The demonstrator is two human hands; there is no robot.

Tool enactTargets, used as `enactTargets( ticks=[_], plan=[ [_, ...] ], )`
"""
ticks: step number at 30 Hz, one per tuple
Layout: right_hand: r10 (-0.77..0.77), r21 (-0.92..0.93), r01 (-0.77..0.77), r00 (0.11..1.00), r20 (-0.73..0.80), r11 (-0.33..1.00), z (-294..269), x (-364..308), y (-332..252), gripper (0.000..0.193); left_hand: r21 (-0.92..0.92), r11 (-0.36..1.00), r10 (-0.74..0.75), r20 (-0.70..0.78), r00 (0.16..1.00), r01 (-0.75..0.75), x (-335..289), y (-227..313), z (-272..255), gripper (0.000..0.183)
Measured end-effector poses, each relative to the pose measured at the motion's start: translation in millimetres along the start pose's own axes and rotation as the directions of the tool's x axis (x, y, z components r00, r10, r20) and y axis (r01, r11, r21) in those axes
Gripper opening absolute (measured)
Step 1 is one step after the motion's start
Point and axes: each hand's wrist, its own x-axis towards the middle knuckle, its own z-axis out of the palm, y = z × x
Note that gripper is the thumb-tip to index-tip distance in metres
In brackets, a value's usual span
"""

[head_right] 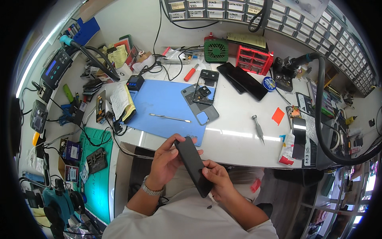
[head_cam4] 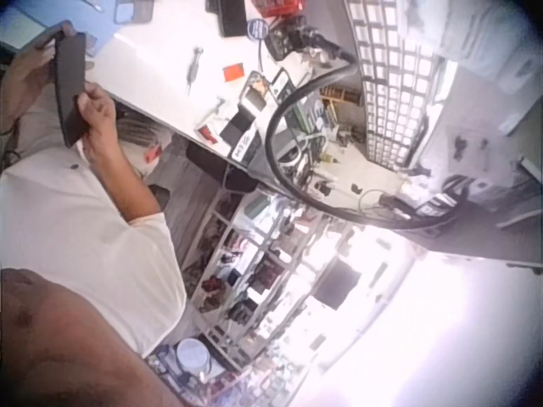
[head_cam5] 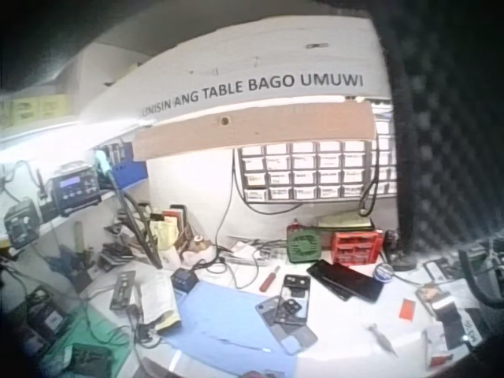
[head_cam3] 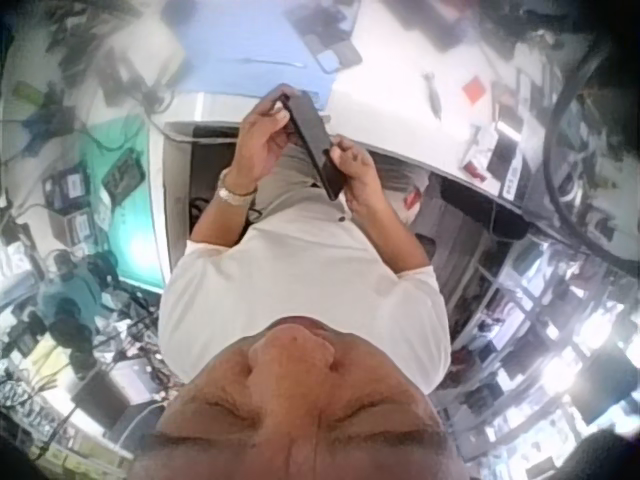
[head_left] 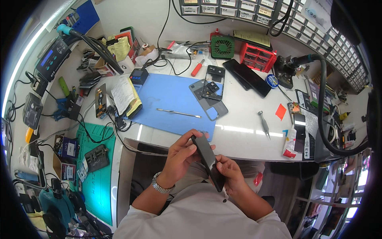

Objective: The person handles a smartphone, removes the back cover, and inserts a SIM card into the tray. They then reassemble the phone and connect a charging cable to test it. The person also handles a second phone and its back cover during the process.

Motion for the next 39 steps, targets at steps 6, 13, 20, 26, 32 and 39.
enactTargets(
  ticks=[6, 13, 20, 26, 32, 39],
  plan=[
    [-0.013, 0.097, 0.005, 0.996, 0.086, 0.995, -5.8, 1.7, 7.3, 0.026, -0.066, 0.995, 0.066, -0.048, 0.997, -0.069, 4.6, -10.4, 0.9, 0.033],
    [-0.04, 0.094, 0.033, 0.996, 0.073, 0.995, -5.6, 2.3, 13.7, 0.021, -0.095, 0.985, 0.134, -0.1, 0.986, -0.143, 1.8, -21.2, 4.4, 0.028],
    [0.063, 0.16, -0.079, 0.993, 0.103, 0.984, -4.7, 1.9, 10.9, 0.034, 0.024, 0.995, 0.101, -0.136, 0.986, -0.099, 3.9, -25.7, 0.8, 0.047],
    [0.146, 0.323, -0.189, 0.977, 0.155, 0.927, -10.4, 6.5, 16.0, 0.042, 0.141, 0.979, 0.155, -0.032, 0.987, -0.149, 8.0, -24.1, -7.6, 0.055],
    [0.107, 0.283, -0.151, 0.98, 0.168, 0.947, -7.3, 5.5, 12.7, 0.032, 0.11, 0.986, 0.131, -0.044, 0.99, -0.125, 7.9, -23.5, -7.0, 0.055],
    [-0.064, -0.01, 0.063, 0.997, -0.038, 0.998, -0.8, 1.6, 16.8, 0.029, 0.151, 0.963, 0.236, -0.086, 0.968, -0.222, 4.7, -19.2, -1.5, 0.045]
  ],
)
